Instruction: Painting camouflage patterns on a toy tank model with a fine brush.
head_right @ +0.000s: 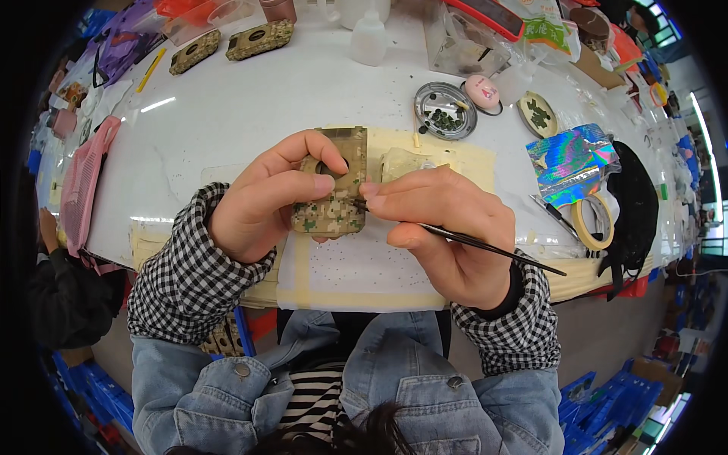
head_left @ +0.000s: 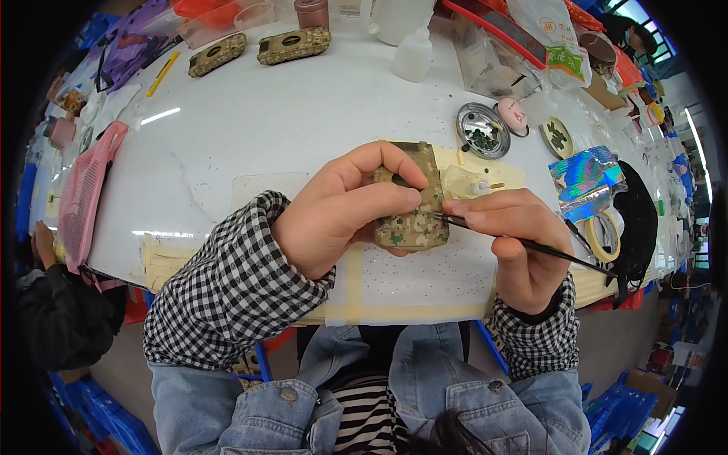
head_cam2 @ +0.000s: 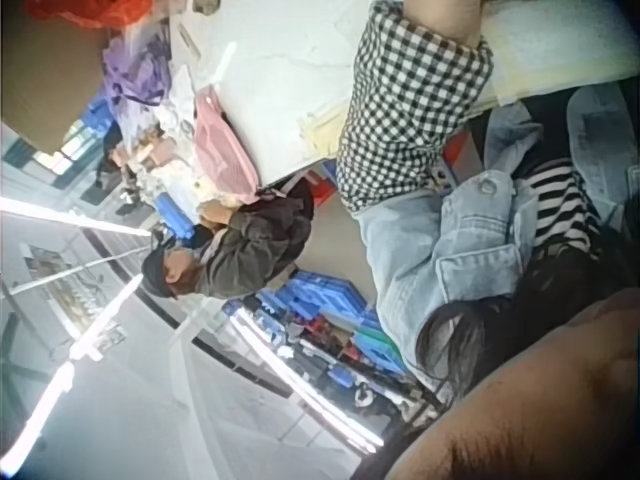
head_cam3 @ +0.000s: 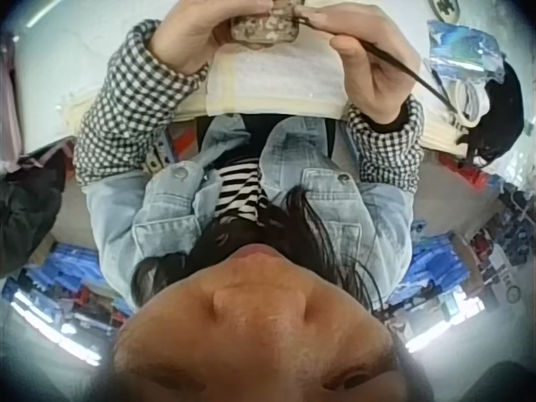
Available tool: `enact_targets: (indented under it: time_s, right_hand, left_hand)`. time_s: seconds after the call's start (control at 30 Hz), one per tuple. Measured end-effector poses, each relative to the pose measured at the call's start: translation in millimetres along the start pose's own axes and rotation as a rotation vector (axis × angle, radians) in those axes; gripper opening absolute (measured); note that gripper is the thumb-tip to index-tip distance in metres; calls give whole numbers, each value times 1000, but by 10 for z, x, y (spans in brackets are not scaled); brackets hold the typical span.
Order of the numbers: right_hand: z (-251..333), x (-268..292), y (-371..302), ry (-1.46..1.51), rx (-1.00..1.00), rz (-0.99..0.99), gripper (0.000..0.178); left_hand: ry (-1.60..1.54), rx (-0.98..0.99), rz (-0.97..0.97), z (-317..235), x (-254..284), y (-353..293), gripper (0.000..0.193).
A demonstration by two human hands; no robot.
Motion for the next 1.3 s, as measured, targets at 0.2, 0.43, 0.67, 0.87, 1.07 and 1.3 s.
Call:
enact_targets:
  time_s: [0.2,0.43,0.67,0.87,1.07,1.3]
  right_hand:
    - [-12,-11,-12,-4,4,-7,22]
    - [-24,8,-9,40,-6,-5,21]
    - [-47,-24,-43,141,-25,-123,27]
    - [-53,-6,-43,176,-14,-195,33]
    - [-60,-11,-45,149,11,-202,35]
    - [-66,-5,-44,164,21,-208,35]
  left_hand:
    - [-2,2,9,2,9,10,19]
    - [-39,39,21,-20,1,-2,20]
    - [-78,82,29,-53,-6,-13,21]
    - [1,80,-114,-119,-24,11,17]
    - [13,44,-160,-113,36,46,16]
    - [27,29,-140,-106,53,49,15]
Point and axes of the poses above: each hand's wrist, its own y-axis towards the middle knuckle, its own x-axis out of the back of the hand, z = x × y, the point moved 2 cm from there along y, towards the middle knuckle, and after that the axes turned 5 degrees about -z, right-handed, at the moved point
